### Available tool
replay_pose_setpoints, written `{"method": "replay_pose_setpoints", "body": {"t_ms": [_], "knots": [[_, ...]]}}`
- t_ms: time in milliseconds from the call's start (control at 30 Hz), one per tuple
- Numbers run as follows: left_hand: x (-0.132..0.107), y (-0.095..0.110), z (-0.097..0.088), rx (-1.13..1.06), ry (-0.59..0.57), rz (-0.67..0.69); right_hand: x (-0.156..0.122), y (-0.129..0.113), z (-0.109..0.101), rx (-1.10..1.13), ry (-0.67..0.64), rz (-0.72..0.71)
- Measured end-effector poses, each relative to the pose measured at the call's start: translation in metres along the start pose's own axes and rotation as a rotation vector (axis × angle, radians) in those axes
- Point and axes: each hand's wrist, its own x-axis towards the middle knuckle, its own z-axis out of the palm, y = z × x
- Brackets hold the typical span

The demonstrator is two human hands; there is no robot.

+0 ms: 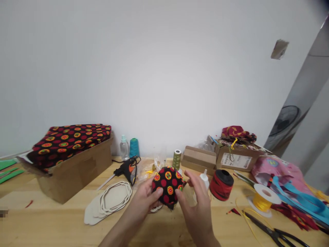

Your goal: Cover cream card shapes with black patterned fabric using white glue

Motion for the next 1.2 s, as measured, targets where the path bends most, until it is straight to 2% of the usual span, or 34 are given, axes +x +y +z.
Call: {"method": "replay_pose_setpoints", "body": {"t_ms": [67, 167, 333, 567, 733, 1000, 1200], "knots": [[-0.002, 0.001, 0.002, 0.075, -0.070, 0.007, 0.000, 0.002, 0.003, 0.044, -0.068, 0.166], [-0.002, -0.001, 0.002, 0.173, -0.148, 0.030, 0.002, 0.000, 0.004, 0.160, -0.120, 0.341], [0.002, -0.004, -0.002, 0.328, -0.096, 0.113, 0.008, -0.007, 0.004, 0.585, -0.128, 0.695], [0.004, -0.001, -0.002, 0.447, -0.058, 0.182, 0.010, -0.006, 0.007, 0.807, -0.059, 0.781], [0.002, -0.004, -0.003, 0.494, -0.011, 0.184, 0.009, -0.009, 0.006, 0.797, -0.136, 0.736], [0.007, -0.005, -0.007, 0.480, 0.207, 0.243, 0.004, -0.001, 0.014, 0.869, -0.169, 0.810], [0.008, -0.005, -0.007, 0.523, 0.243, 0.228, -0.001, -0.002, 0.020, 0.865, -0.192, 0.812]]}}
